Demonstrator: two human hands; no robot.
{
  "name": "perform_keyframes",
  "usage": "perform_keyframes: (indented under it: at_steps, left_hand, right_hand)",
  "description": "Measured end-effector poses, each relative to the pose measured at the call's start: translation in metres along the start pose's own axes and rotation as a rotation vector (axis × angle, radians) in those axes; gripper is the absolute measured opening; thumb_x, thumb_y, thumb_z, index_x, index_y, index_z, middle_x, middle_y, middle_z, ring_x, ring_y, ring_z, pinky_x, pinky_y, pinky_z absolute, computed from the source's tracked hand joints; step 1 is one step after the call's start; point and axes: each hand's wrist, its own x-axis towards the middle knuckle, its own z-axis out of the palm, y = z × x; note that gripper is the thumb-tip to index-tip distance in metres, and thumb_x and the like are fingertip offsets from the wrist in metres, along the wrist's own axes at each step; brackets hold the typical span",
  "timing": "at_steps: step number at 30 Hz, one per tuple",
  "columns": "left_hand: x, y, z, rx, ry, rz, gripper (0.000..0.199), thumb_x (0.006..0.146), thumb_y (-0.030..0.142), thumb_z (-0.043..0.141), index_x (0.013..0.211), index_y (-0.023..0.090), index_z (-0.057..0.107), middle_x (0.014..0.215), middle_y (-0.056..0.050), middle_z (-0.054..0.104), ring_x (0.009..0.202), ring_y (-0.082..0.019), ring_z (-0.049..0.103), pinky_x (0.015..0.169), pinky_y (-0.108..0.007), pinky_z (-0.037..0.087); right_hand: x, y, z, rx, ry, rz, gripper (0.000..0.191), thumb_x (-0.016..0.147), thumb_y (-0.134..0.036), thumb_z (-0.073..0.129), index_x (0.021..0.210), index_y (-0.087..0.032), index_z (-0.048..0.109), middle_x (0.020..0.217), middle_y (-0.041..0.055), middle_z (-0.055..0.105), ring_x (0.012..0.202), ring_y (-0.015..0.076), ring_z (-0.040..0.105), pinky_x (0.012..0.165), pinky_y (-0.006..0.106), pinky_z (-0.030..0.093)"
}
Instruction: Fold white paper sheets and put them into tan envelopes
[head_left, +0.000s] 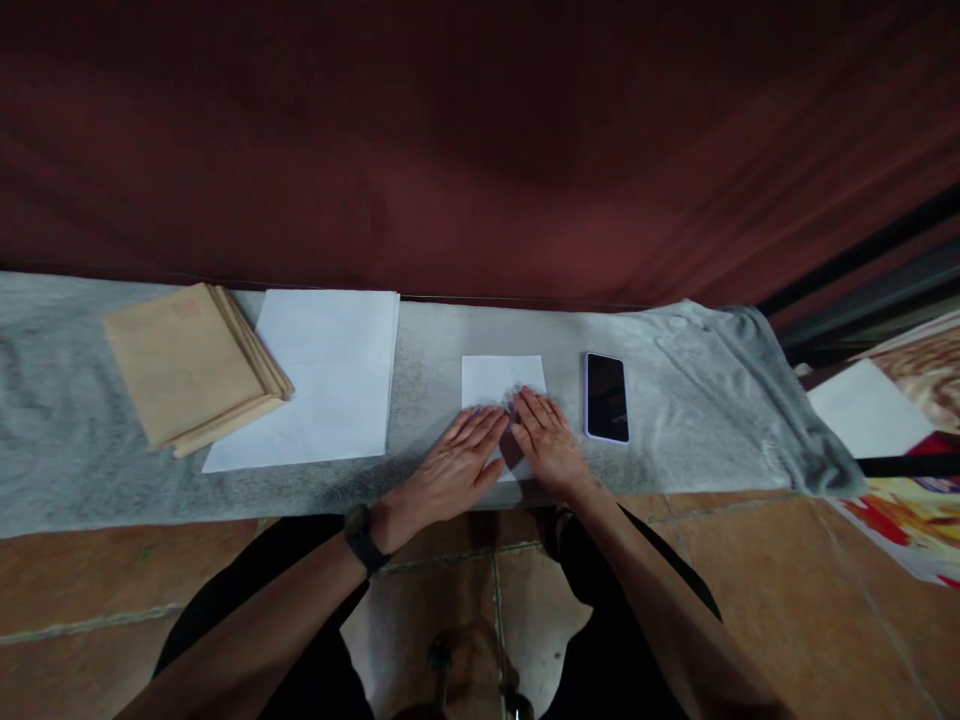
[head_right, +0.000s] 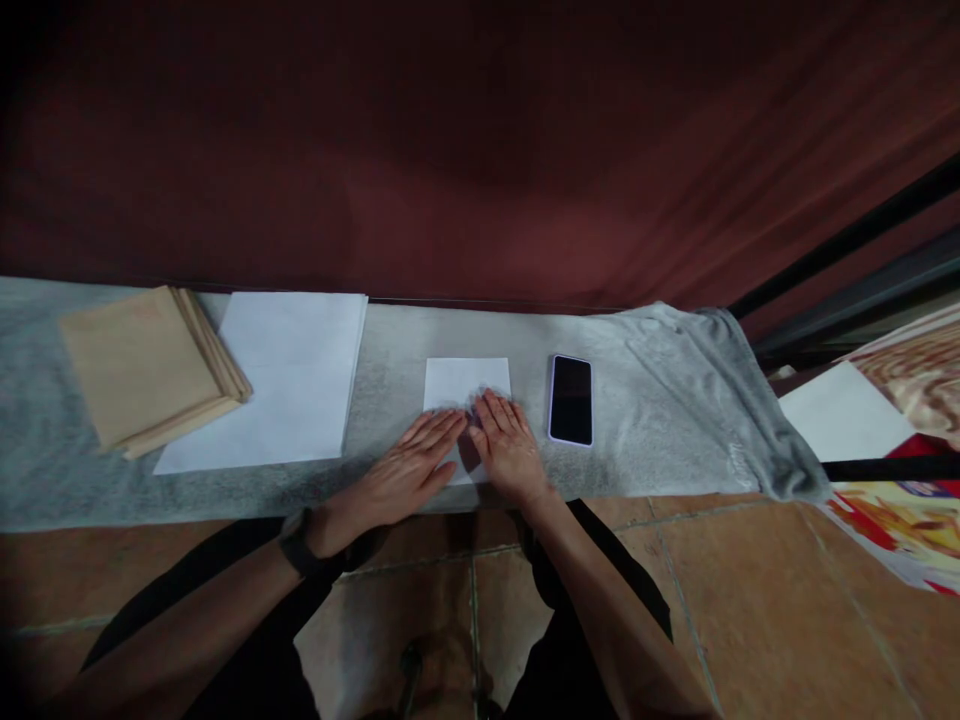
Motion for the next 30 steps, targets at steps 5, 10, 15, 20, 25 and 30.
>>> perform_keyframes:
  at_steps: [5,10,15,20,25,30]
  left_hand:
    - [0.012,-0.002,0.021,0.082,0.093,-0.136,0.059,0.106,0.032,0.035,0.159,0.005,0.035,0.167,-0.022,0.035,0.159,-0.029,0.026,0.13,-0.052,0.021]
    - [0.011,-0.013,0.024,0.111,0.148,-0.208,0.063,0.105,0.036,0.042,0.157,0.002,0.037,0.166,-0.025,0.035,0.158,-0.032,0.028,0.128,-0.052,0.026]
    - [0.005,-0.025,0.016,-0.06,0.22,-0.378,0.067,0.101,0.039,0.05,0.154,0.0,0.041,0.161,-0.028,0.041,0.152,-0.038,0.039,0.123,-0.055,0.035]
    - [0.011,-0.029,0.007,-0.507,0.346,-0.512,0.053,0.094,0.03,0.058,0.146,0.018,0.055,0.138,-0.014,0.067,0.127,-0.03,0.063,0.108,-0.049,0.052]
    - [0.02,-0.033,0.009,-0.924,0.447,-0.69,0.056,0.077,0.021,0.07,0.133,0.021,0.064,0.122,-0.009,0.069,0.1,-0.022,0.069,0.086,-0.037,0.059]
    - [0.022,-0.036,0.009,-1.009,0.478,-0.753,0.061,0.068,0.019,0.073,0.128,0.021,0.065,0.103,-0.003,0.069,0.081,-0.016,0.066,0.076,-0.032,0.057]
  right_hand:
    - [0.002,-0.011,0.009,-0.063,0.023,-0.013,0.054,0.109,-0.036,0.041,0.158,-0.014,0.044,0.168,0.015,0.035,0.157,0.0287,0.032,0.129,0.052,0.025]
    - [-0.002,-0.004,0.013,-0.071,0.088,0.037,0.056,0.108,-0.039,0.042,0.158,-0.013,0.043,0.167,0.0164,0.037,0.155,0.0316,0.035,0.126,0.053,0.03]
    - [-0.008,0.008,0.005,-0.003,0.157,0.179,0.06,0.104,-0.035,0.047,0.156,-0.008,0.043,0.159,0.0226,0.047,0.145,0.0373,0.045,0.118,0.057,0.04]
    - [-0.001,0.013,-0.003,0.112,0.179,0.285,0.052,0.1,-0.029,0.046,0.148,-0.01,0.053,0.13,0.0215,0.064,0.123,0.0356,0.059,0.108,0.051,0.051]
    - [0.007,0.018,-0.003,0.147,0.198,0.366,0.049,0.096,-0.025,0.048,0.143,-0.014,0.058,0.108,0.0152,0.068,0.1,0.0307,0.068,0.097,0.044,0.056]
    - [0.007,0.024,0.0,0.231,0.184,0.42,0.043,0.091,-0.025,0.052,0.133,-0.02,0.064,0.101,0.0098,0.071,0.092,0.0269,0.07,0.09,0.04,0.057]
